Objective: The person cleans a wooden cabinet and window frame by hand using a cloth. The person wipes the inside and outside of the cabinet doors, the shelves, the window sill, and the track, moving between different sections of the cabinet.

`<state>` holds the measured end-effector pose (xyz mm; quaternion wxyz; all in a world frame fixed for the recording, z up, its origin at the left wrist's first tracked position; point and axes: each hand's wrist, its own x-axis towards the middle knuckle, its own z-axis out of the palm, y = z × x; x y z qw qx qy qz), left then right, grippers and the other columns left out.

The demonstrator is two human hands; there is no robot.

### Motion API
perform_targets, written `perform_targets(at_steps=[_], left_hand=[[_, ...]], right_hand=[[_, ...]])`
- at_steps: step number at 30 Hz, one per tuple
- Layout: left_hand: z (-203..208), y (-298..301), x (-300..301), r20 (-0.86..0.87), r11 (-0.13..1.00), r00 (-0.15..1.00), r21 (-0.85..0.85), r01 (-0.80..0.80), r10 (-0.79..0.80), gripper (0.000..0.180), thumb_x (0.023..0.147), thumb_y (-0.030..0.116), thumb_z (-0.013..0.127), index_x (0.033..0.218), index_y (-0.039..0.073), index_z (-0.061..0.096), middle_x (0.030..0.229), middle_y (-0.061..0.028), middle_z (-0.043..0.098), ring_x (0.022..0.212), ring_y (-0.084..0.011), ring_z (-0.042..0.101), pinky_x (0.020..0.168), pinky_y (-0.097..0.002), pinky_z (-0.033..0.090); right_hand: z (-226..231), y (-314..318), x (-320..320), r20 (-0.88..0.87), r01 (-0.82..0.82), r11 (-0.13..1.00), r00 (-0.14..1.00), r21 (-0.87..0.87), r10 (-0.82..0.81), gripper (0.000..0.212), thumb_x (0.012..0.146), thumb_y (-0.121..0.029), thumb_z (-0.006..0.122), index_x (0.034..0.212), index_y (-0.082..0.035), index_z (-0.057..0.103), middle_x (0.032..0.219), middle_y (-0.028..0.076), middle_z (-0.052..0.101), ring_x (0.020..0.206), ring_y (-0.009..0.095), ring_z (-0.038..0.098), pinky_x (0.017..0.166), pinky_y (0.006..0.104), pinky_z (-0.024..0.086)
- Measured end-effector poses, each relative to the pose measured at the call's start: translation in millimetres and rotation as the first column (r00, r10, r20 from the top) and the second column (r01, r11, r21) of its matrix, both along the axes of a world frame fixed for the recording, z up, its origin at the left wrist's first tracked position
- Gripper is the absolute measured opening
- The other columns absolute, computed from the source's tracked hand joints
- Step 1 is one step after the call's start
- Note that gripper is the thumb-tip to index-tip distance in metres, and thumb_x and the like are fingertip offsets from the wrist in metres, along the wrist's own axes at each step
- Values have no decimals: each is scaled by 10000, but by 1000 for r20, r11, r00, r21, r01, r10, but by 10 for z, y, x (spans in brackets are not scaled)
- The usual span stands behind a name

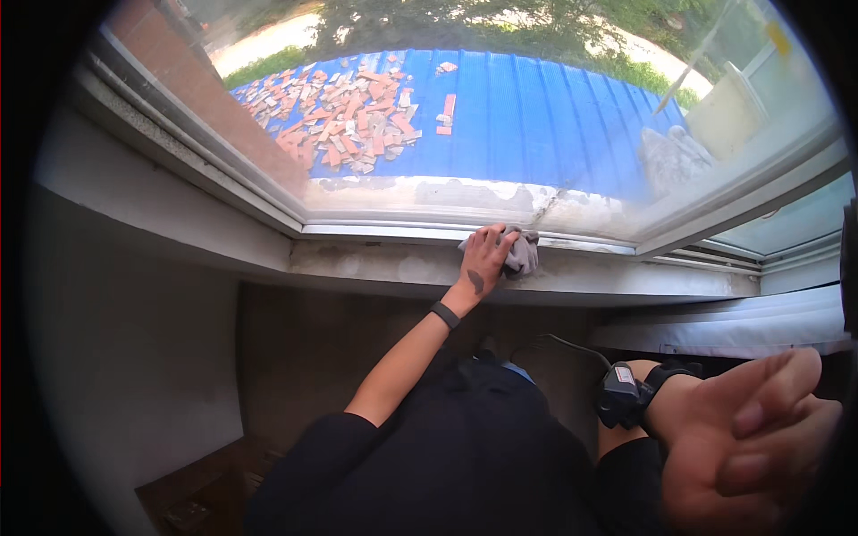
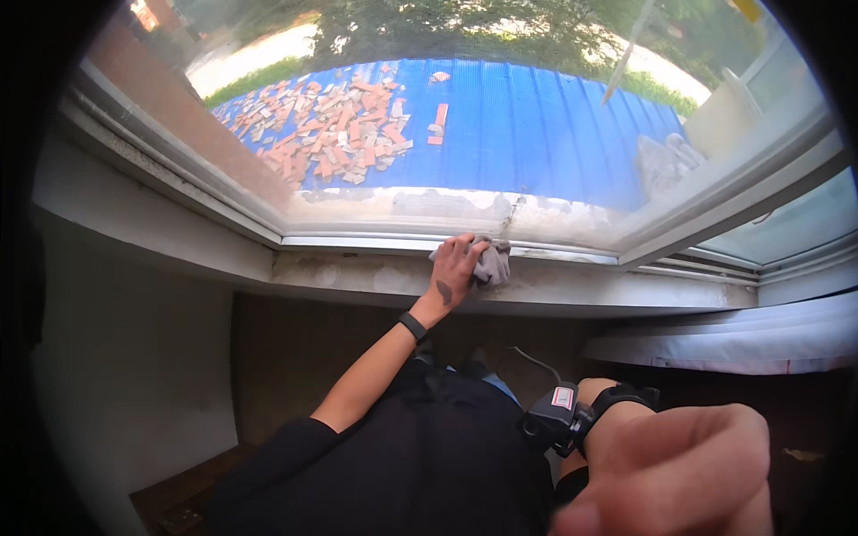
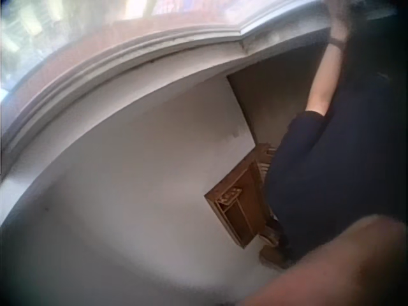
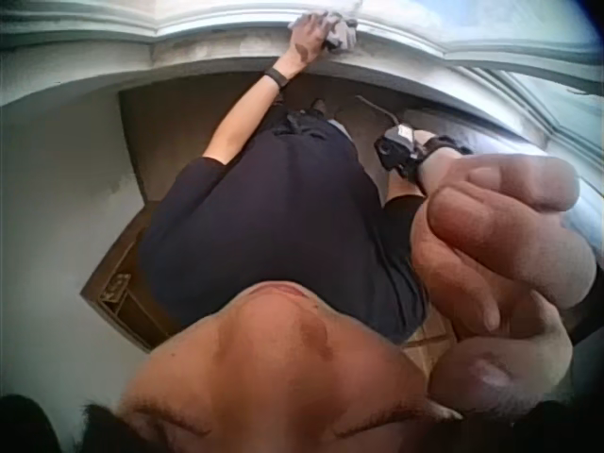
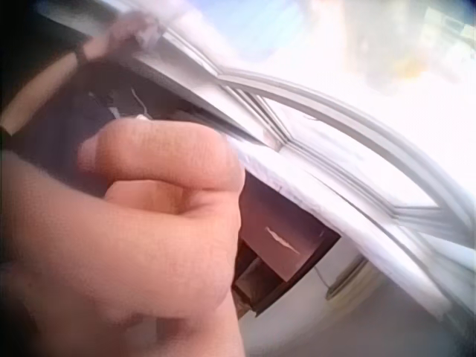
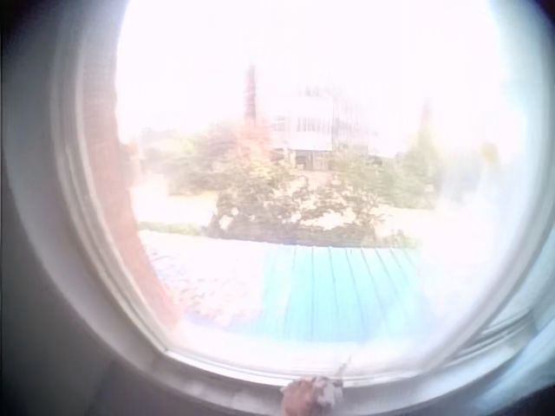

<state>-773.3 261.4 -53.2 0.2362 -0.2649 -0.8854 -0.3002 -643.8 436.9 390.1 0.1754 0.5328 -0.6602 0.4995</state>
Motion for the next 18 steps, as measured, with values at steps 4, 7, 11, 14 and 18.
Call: perform_targets(at_steps=[4,7,11,14,18], left_hand=[[-3,119,-89,-24,999,1000,42,19,-18,569,746,7,666,1291,147,583,1250,-110,544,1134,-336,546,937,-449,456],[75,156,-54,-13,998,999,49,47,-47,607,705,-10,691,1287,127,592,1253,-128,538,1128,-359,541,951,-463,446],[42,8,16,18,1000,1000,-4,-22,22,588,750,-9,658,1307,155,567,1282,-101,528,1152,-320,535,948,-444,447],[54,70,-30,-17,1000,1000,22,-11,11,592,742,-23,649,1304,150,578,1279,-107,528,1152,-329,531,954,-449,440],[75,190,-40,-8,999,1000,25,21,-21,589,744,-29,643,1304,145,582,1286,-118,533,1152,-339,532,955,-456,441]], right_hand=[[-620,-322,34,-301,147,703,829,-696,-471,141,1021,-149,598,886,-137,559,816,-77,562,636,65,521,620,226,402],[-681,-525,133,8,202,685,961,-700,-276,215,999,-113,636,807,-161,550,825,-108,565,636,29,515,576,245,396],[-759,-781,-17,122,137,861,989,-490,-87,74,978,-113,625,905,-104,637,973,-33,658,768,133,609,621,302,460],[-726,-1035,-87,120,43,876,993,-480,18,42,963,-122,623,949,-87,641,996,-2,659,804,172,613,651,325,474],[-708,-1363,-228,41,-101,845,989,-526,144,99,943,-134,620,1008,-64,646,1026,41,661,851,224,619,692,355,493]])
